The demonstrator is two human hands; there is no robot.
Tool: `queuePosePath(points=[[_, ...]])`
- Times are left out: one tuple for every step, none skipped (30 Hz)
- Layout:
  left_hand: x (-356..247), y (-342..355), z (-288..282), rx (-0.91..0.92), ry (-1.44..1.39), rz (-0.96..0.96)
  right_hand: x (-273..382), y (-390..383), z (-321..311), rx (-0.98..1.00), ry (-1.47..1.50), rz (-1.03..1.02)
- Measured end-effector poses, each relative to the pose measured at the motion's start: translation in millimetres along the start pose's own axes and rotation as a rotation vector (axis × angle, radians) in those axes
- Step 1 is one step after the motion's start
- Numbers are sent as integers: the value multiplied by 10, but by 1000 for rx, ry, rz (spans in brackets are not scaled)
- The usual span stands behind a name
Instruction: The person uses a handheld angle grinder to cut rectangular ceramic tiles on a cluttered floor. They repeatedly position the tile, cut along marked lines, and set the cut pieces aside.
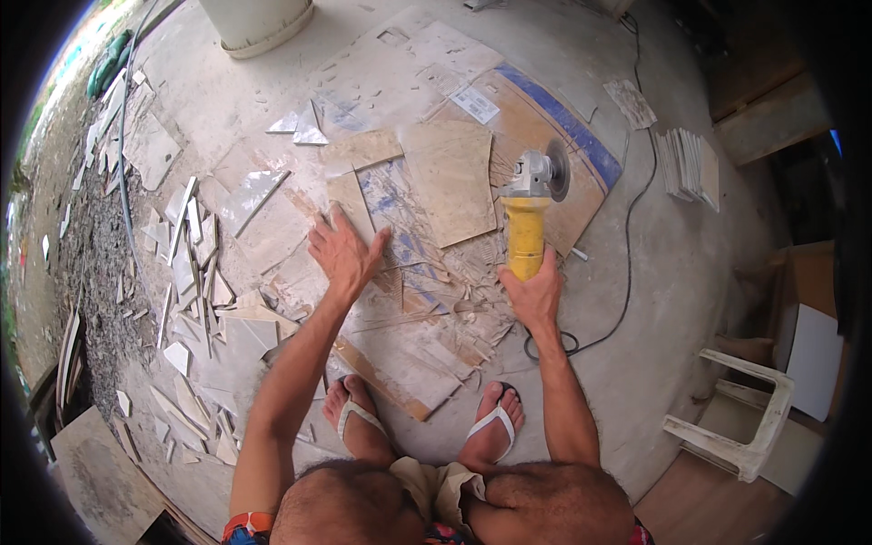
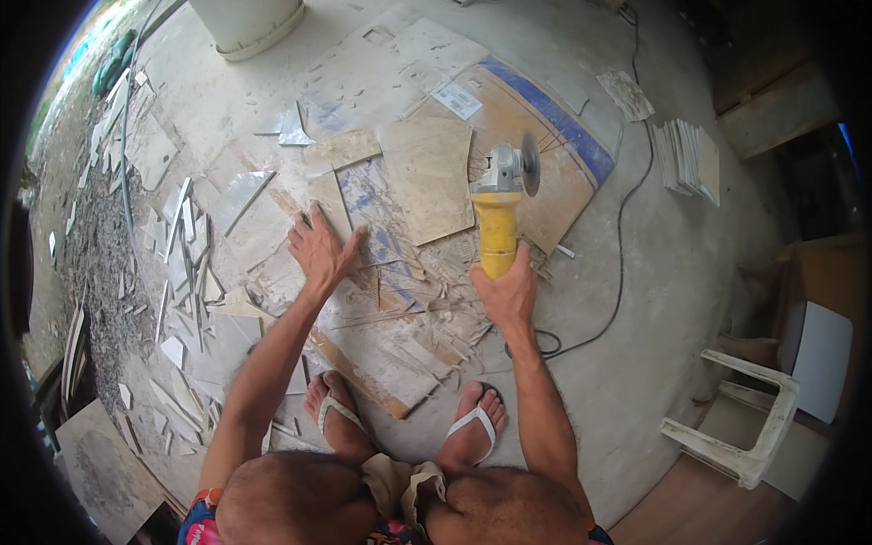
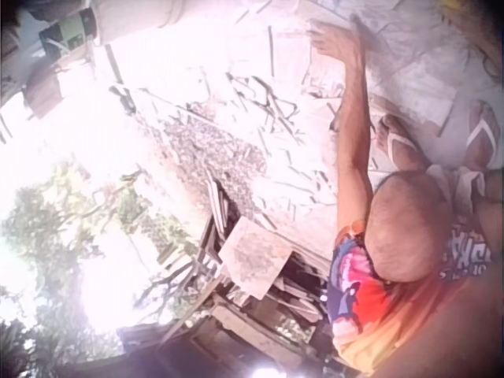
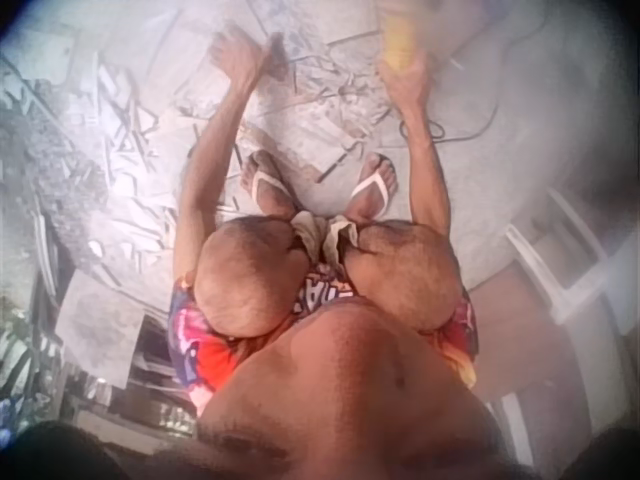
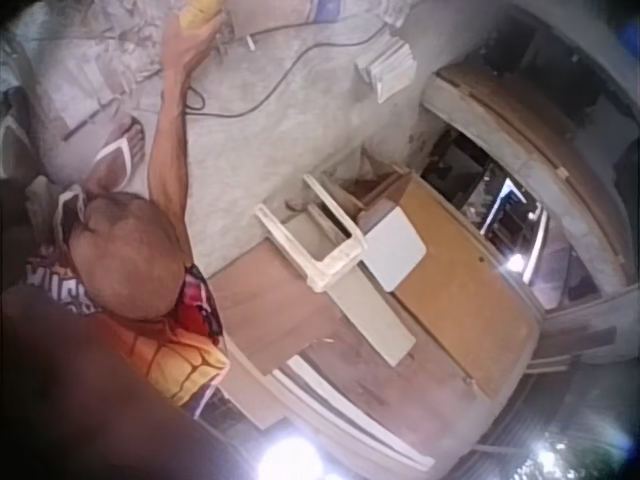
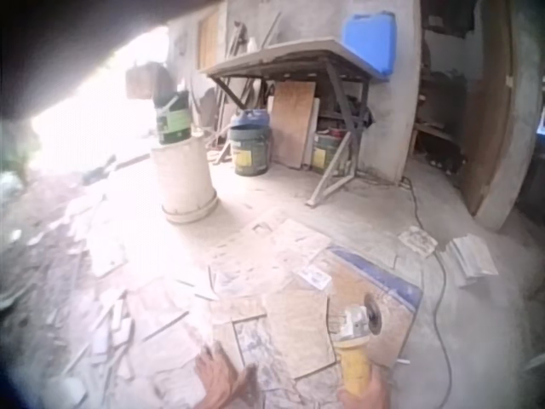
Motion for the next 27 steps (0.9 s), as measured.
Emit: queuePosePath(points=[[-9, 70, 47, -2, -38, -11, -14, -9, 7, 9, 9, 9], [-2, 123, 83, -5, -77, -21, -27, -21, 17, 7, 5, 5], [-6, 138, 115, -14, -62, -20, -71, -31, 15, 5, -4, 2], [3, 150, 136, -24, -47, -19, -112, -42, 10, 2, -12, -1], [24, 163, 147, -33, -32, -17, -152, -62, -11, -11, -5, -6], [44, 180, 136, -49, -43, 2, -203, -99, -40, -27, 0, -7], [85, 202, 109, -64, -53, 21, -251, -128, -70, -43, 6, -8], [122, 228, 82, -80, -63, 40, -315, -142, -91, -37, 5, 15], [117, 249, 62, -41, -96, 40, -396, -158, -126, -33, 0, 42], [95, 287, -27, -6, -128, 39, -443, -162, -163, -28, -4, 64], [92, 339, -75, 30, -161, 38, -471, -179, -221, -55, -7, 65], [216, 457, -146, 30, -197, 76, -434, -192, -227, -73, 3, 57], [278, 540, -236, 38, -208, 145, -434, -215, -264, -94, 6, 54], [350, 617, -343, 45, -219, 215, -457, -231, -291, -86, 2, 68], [391, 669, -452, 54, -232, 284, -491, -243, -333, -80, -3, 82], [439, 713, -527, 79, -260, 290, -511, -251, -385, -83, -5, 86], [433, 727, -570, 98, -269, 329, -534, -256, -442, -85, -8, 90], [454, 735, -622, 117, -270, 367, -532, -270, -462, -91, 2, 84], [458, 733, -647, 137, -271, 404, -530, -278, -468, -96, 12, 78], [512, 729, -611, 157, -262, 361, -536, -270, -458, -96, 15, 83], [551, 698, -566, 157, -261, 301, -537, -265, -449, -97, 17, 87], [568, 652, -487, 156, -263, 241, -534, -254, -443, -99, 16, 89], [616, 602, -422, 154, -265, 181, -526, -258, -427, -85, 14, 95], [643, 534, -389, 151, -330, 223, -510, -263, -407, -72, 12, 101], [676, 530, -363, 120, -324, 240, -496, -265, -382, -58, 10, 106], [708, 526, -333, 88, -319, 256, -475, -248, -359, -48, 14, 90], [701, 482, -341, 59, -318, 266, -465, -228, -350, -33, 12, 74]])
Point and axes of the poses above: each hand's wrist, its own y-axis towards the middle knuckle, its own z-axis out of the palm, x = y × z, the point moved 7 cm from there along y, towards the middle knuckle, and after that the axes turned 3 degrees about x, right-handed, at the moved point
